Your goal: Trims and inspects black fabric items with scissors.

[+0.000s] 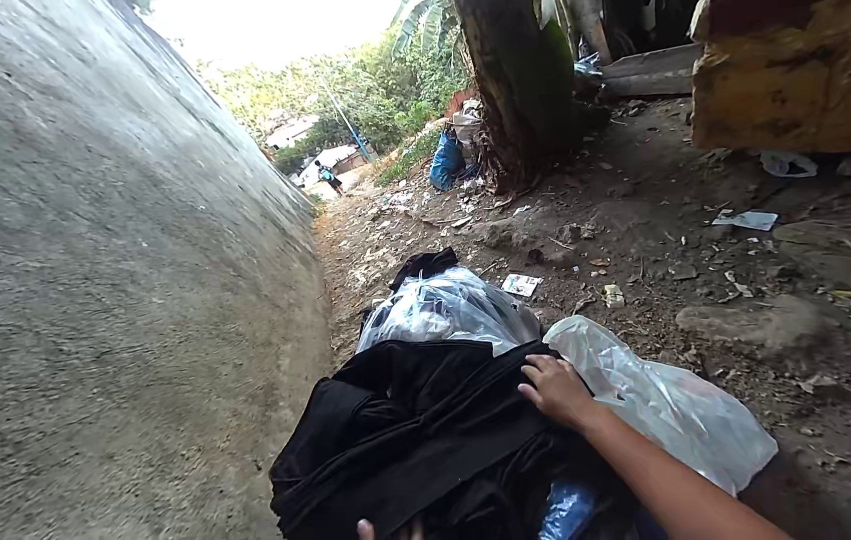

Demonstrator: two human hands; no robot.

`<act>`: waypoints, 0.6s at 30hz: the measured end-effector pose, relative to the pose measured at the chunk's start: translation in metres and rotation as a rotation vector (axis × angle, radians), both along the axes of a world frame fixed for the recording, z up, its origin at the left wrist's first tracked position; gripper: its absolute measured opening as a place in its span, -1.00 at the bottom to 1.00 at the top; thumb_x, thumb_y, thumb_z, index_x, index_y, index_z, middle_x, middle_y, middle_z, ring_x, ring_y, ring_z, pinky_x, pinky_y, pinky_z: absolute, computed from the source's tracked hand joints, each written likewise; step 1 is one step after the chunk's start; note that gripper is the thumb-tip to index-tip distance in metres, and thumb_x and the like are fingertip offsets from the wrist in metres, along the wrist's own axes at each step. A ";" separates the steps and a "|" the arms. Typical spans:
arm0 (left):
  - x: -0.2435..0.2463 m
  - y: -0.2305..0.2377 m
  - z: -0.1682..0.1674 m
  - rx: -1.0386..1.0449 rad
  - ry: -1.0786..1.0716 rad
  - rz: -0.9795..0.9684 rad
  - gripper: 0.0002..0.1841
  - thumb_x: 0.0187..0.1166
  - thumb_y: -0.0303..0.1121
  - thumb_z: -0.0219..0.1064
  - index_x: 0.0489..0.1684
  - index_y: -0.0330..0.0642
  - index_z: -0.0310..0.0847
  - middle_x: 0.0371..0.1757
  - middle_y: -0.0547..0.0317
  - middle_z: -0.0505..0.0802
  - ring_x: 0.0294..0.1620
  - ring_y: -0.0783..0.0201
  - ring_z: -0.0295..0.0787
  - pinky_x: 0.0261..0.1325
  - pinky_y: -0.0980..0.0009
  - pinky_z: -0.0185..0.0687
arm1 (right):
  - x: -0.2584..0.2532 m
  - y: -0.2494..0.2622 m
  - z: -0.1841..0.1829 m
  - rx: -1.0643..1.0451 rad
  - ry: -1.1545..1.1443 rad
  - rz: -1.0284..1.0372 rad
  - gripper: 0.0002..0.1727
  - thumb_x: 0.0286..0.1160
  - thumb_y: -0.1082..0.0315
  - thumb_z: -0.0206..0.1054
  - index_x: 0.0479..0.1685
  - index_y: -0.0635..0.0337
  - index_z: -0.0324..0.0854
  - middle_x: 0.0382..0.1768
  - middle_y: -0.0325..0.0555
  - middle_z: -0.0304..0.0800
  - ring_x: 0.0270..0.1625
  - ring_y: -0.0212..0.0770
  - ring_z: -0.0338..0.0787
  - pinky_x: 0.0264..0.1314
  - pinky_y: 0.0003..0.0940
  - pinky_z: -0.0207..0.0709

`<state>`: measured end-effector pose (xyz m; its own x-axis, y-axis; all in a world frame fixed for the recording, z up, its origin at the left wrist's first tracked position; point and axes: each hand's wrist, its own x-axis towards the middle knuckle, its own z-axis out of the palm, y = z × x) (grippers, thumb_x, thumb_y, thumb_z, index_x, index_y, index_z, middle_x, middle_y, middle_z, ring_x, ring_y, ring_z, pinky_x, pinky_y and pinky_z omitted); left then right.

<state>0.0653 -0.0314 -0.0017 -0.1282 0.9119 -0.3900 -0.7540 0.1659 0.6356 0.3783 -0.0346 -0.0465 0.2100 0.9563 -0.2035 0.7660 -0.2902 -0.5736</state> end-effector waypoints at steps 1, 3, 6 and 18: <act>0.009 -0.003 0.004 -0.033 0.028 -0.037 -0.74 0.86 -0.09 0.00 0.02 -0.06 0.45 -0.19 0.24 0.84 -0.08 0.27 0.86 0.08 0.24 0.82 | -0.006 0.001 0.000 -0.055 0.004 0.016 -0.34 0.84 -0.07 -0.02 0.75 0.15 0.32 0.84 0.08 0.11 0.89 0.17 -0.01 0.81 0.41 -0.28; 0.026 -0.005 0.012 -0.093 0.072 -0.120 -0.76 0.87 -0.14 -0.01 0.13 -0.09 0.40 -0.11 0.21 0.78 -0.06 0.28 0.82 0.07 0.25 0.79 | -0.014 0.003 0.006 -0.071 -0.012 0.026 -0.28 0.84 -0.09 -0.04 0.84 0.14 0.15 0.90 0.06 -0.09 0.94 0.15 -0.22 0.81 0.45 -0.52; 0.048 -0.005 0.018 -0.194 0.118 -0.235 -0.60 0.86 -0.14 0.01 0.50 -0.15 0.22 0.23 0.03 0.66 0.15 0.18 0.70 0.21 0.19 0.68 | -0.029 0.008 0.011 0.136 -0.040 0.039 -0.38 0.84 0.01 0.00 0.62 0.30 0.45 0.74 0.23 0.30 0.84 0.19 0.15 0.86 0.25 -0.17; 0.089 -0.008 -0.013 -0.207 0.320 -0.290 -0.86 0.76 -0.51 0.10 0.13 -0.35 0.42 -0.17 0.09 0.70 -0.23 0.37 0.67 -0.08 0.44 0.68 | -0.038 0.028 0.001 -0.112 0.052 0.128 -0.15 0.79 -0.29 -0.15 0.97 -0.18 -0.32 0.95 -0.17 -0.57 0.94 0.08 -0.61 0.72 0.55 -0.81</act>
